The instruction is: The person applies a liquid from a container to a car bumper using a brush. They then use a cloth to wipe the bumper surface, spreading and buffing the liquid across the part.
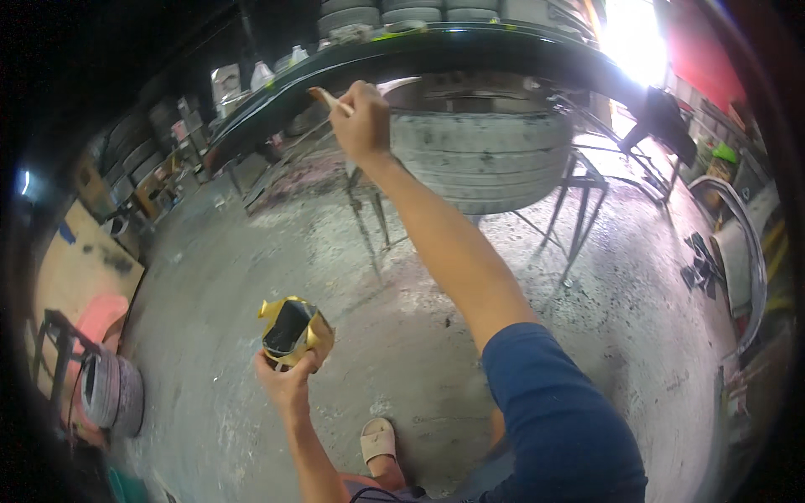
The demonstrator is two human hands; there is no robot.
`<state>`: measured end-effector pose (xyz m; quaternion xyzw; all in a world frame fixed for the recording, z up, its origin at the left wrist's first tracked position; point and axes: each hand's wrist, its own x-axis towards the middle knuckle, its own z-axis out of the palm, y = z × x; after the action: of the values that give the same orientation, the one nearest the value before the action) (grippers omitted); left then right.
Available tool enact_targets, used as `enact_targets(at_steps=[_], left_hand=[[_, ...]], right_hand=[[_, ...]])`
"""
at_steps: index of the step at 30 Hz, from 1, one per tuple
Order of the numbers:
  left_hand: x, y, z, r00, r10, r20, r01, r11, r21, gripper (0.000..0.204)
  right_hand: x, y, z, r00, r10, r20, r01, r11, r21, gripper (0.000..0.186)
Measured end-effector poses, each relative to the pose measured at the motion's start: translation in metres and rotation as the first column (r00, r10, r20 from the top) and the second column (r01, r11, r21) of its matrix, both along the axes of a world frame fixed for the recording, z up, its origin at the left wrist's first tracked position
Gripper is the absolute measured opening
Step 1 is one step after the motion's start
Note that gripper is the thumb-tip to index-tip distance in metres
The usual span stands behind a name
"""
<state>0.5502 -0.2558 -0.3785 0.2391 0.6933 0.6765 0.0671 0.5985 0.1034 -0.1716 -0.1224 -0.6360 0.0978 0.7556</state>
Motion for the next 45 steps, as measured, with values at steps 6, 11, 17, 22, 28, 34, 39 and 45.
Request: enact_targets(at_steps=[6,11,17,22,28,34,39,45], left_hand=[[0.034,0.007,0.003,0.998,-0.062,0.005,0.062,0.998,0.028,0.063],[0.06,0.017,0.01,0.987,-0.129,-0.101,0.123,0.99,-0.063,0.065],[0.086,0.05,0.008,0.937,-0.311,-0.158,0.306,0.95,-0.057,0.071],[0.153,0.1,0.036,0.843,-0.47,-0.262,0.466,0.881,-0.08,0.081],[0.199,0.118,0.06,0.787,-0.444,-0.427,0.434,0.892,-0.127,0.075],[0.216,0.122,0.089,0.77,-0.483,-0.418,0.458,0.873,-0.166,0.074],[0.207,0.15,0.093,0.807,-0.489,-0.331,0.499,0.864,-0.058,0.072],[0.205,0.201,0.184,0.819,-0.436,-0.374,0.482,0.876,0.035,0.063]], right_hand=[[0.172,0.036,0.003,0.949,-0.313,-0.024,0.314,0.945,0.087,0.017],[0.298,0.043,0.002,0.876,-0.483,0.007,0.483,0.875,-0.047,0.016],[0.353,-0.046,0.012,0.975,-0.055,0.215,0.134,0.918,-0.374,0.019],[0.356,-0.088,0.011,0.693,0.337,0.638,-0.08,0.915,-0.396,0.019],[0.322,-0.099,-0.025,0.306,0.308,0.901,-0.16,0.949,-0.27,0.014],[0.33,-0.097,-0.03,0.153,0.254,0.955,0.006,0.966,-0.258,0.021],[0.339,-0.085,-0.002,0.181,0.421,0.889,-0.004,0.904,-0.427,0.015],[0.357,-0.039,0.046,0.736,0.306,0.604,-0.064,0.919,-0.388,0.018]])
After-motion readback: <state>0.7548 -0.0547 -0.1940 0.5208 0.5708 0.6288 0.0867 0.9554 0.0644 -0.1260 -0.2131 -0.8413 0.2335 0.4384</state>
